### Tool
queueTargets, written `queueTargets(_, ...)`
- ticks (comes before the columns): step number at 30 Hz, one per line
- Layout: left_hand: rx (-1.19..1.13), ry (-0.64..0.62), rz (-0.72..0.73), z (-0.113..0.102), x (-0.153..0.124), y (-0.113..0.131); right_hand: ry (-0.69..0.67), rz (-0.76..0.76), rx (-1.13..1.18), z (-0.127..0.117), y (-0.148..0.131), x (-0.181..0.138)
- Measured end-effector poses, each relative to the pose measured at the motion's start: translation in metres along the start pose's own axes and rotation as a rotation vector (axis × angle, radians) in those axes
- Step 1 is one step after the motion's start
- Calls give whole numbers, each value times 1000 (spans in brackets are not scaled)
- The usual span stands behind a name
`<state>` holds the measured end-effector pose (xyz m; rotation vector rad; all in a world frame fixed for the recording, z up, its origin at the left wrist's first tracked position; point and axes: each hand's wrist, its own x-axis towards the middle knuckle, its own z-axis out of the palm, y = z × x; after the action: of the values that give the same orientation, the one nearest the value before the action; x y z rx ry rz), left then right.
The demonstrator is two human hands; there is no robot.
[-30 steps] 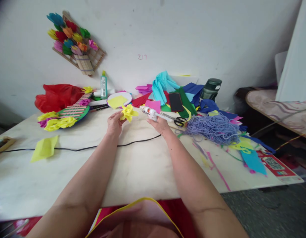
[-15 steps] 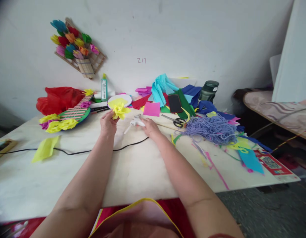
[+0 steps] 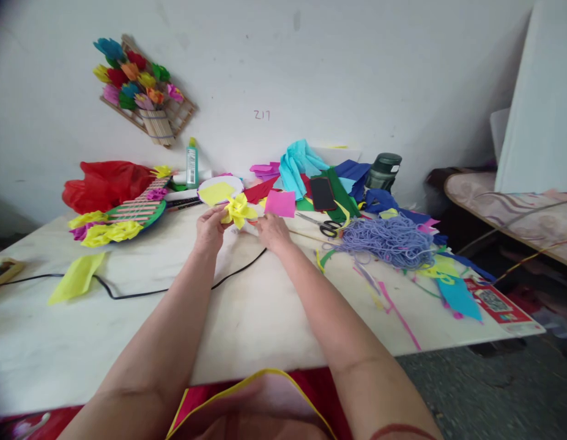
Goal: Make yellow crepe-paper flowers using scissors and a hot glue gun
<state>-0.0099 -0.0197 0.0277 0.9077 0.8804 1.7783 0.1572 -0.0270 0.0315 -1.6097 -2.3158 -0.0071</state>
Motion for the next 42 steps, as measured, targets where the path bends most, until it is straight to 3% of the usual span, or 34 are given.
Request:
queueTargets(3, 24, -25, -40, 6, -4, -1, -13, 125, -127, -18, 24, -8)
queueTargets(7, 70, -105, -83, 14, -10, -3, -242, 286, -246, -34, 44, -16)
queueTargets(12, 114, -159, -130, 18, -16, -8, -278, 305, -238, -31, 52, -19)
queueTargets(16, 144, -187, -151, 16, -17, -10, -192, 285, -194, -26, 61, -20)
queueTargets(22, 178, -193, -160, 13, -18, -11, 97, 251, 21, -27, 71, -22)
queueTargets(28, 188, -218, -140, 10, -17, -11, 302, 54, 105, -26, 74, -18)
queueTargets(35, 197, -240, -130, 8, -16, -12, 350, -22, 237, -27, 72, -21)
queueTargets(42, 221, -246, -129, 9, -16, -12, 353, -35, 190, -28, 70, -21)
